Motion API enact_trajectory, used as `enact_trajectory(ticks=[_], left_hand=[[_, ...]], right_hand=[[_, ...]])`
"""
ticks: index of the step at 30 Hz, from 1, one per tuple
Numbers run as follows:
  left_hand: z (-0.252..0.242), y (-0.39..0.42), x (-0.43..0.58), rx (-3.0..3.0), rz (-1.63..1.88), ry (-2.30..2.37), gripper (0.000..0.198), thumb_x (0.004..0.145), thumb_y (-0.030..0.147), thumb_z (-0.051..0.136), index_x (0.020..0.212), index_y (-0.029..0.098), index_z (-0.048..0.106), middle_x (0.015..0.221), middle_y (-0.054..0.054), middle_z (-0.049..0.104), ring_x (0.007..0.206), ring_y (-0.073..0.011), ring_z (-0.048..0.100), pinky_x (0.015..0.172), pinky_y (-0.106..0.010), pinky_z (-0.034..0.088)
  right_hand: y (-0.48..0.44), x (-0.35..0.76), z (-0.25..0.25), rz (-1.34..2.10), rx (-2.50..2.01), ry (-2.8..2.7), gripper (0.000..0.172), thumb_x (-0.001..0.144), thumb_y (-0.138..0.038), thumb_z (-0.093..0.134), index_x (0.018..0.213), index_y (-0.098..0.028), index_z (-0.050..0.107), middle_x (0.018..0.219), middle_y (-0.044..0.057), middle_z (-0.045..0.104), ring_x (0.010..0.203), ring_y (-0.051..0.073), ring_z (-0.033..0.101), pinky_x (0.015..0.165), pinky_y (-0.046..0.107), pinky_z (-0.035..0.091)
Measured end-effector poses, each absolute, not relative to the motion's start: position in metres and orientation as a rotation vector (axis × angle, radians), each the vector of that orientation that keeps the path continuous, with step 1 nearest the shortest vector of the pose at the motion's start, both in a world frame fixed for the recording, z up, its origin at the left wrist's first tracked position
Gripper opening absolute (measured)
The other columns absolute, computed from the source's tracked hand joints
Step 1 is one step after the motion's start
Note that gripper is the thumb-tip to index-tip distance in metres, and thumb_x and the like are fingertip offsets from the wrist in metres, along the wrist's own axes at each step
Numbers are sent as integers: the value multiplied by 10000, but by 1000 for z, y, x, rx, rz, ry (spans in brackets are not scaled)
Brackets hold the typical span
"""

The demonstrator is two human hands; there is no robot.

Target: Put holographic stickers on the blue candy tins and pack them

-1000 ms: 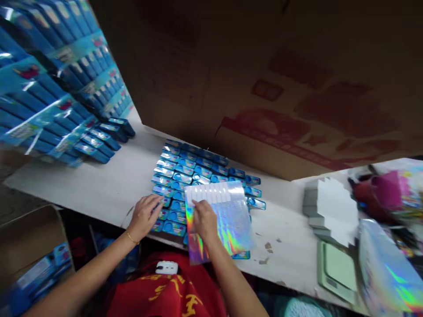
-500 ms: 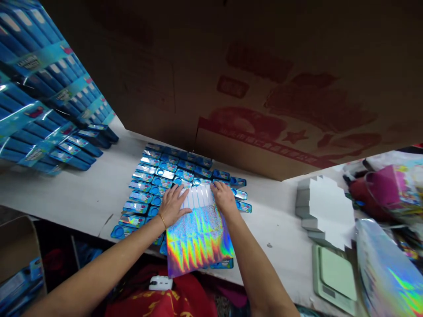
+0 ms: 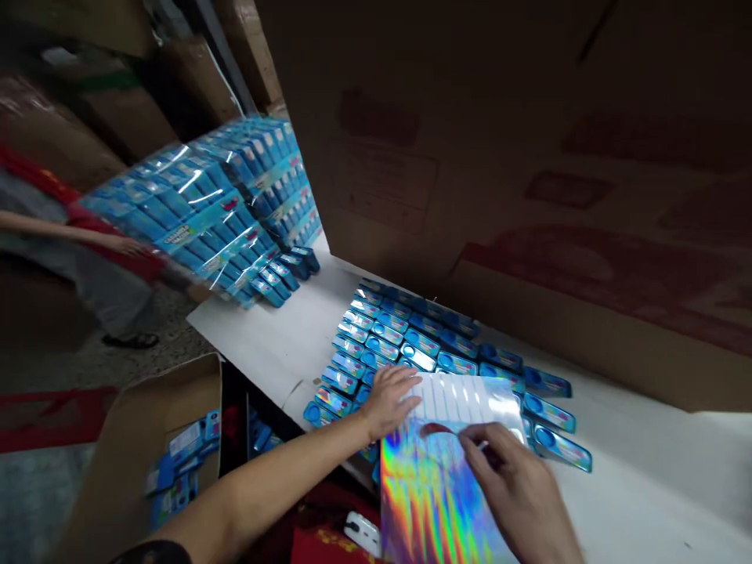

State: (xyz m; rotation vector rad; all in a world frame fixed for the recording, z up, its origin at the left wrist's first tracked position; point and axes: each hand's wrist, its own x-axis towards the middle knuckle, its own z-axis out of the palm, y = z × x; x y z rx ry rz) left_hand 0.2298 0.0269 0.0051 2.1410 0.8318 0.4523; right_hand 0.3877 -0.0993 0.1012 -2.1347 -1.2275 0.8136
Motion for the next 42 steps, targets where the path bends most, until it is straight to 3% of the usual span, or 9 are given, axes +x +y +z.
enact_trajectory(ticks=[2,6,11,14,18,27,34,37,42], left_hand=[[22,24,196,1892,576,840,356,862,368,287,1047,273,575,1103,-38,582,1064,-162,471,965,-348,330],[38,26,124,1526,587,962,398,858,387,283,1056,209,579,1138,-50,558,1102,-199,451,991,-398,290],[32,15,78,1181,405,956,449,723,352,566,1142,199,511,1160,-70,542,1055,-213,486,911,-365,379],[28,7,67,1048,437,1033,458,690,333,605,1115,182,525,1083,-77,574,967,-186,529,833,-315,429],[21,9,55,956,492,1154,389,658,329,633,993,140,577,836,-45,623,775,-141,573,746,-276,453],[3,25,30,1029,508,1150,430,628,260,650,1026,144,537,841,-36,598,807,-137,573,768,-279,450],[-16,49,26,1310,463,1217,441,633,276,612,1046,150,521,794,-8,555,603,-84,539,596,-221,451],[-22,54,27,1361,465,1224,411,640,272,600,1027,154,530,766,11,535,552,-65,512,548,-198,436],[-37,55,27,1386,487,1240,394,637,270,602,1007,145,542,760,9,545,582,-79,540,592,-216,449]], right_hand=[[-88,352,95,1053,-1990,-943,244,674,-461,529,674,-227,595,591,39,575,513,162,515,464,271,393],[-71,292,69,1291,-1723,-477,243,646,-406,585,648,-163,583,505,-8,514,453,96,450,421,203,333],[-73,240,52,1548,-1512,-217,269,587,-391,652,638,-139,572,510,-28,529,401,50,414,364,155,258],[-74,220,50,1612,-1443,-220,270,589,-385,658,648,-134,578,568,-16,560,422,46,442,368,149,270],[-68,201,36,1546,-1490,-189,275,592,-389,656,645,-129,584,539,-17,552,392,44,420,339,150,244],[-50,172,4,1339,-1719,-238,277,631,-416,600,659,-140,597,430,-43,503,334,58,361,343,181,238],[-41,164,1,1019,-2044,-701,244,712,-368,500,679,-165,631,572,-2,606,493,122,520,512,221,375],[-36,163,-1,892,-2177,-936,220,748,-315,467,702,-186,640,645,11,636,602,138,563,588,222,374],[-30,163,-2,820,-2386,-1198,191,791,-292,451,737,-208,614,669,10,643,628,146,583,557,218,338]])
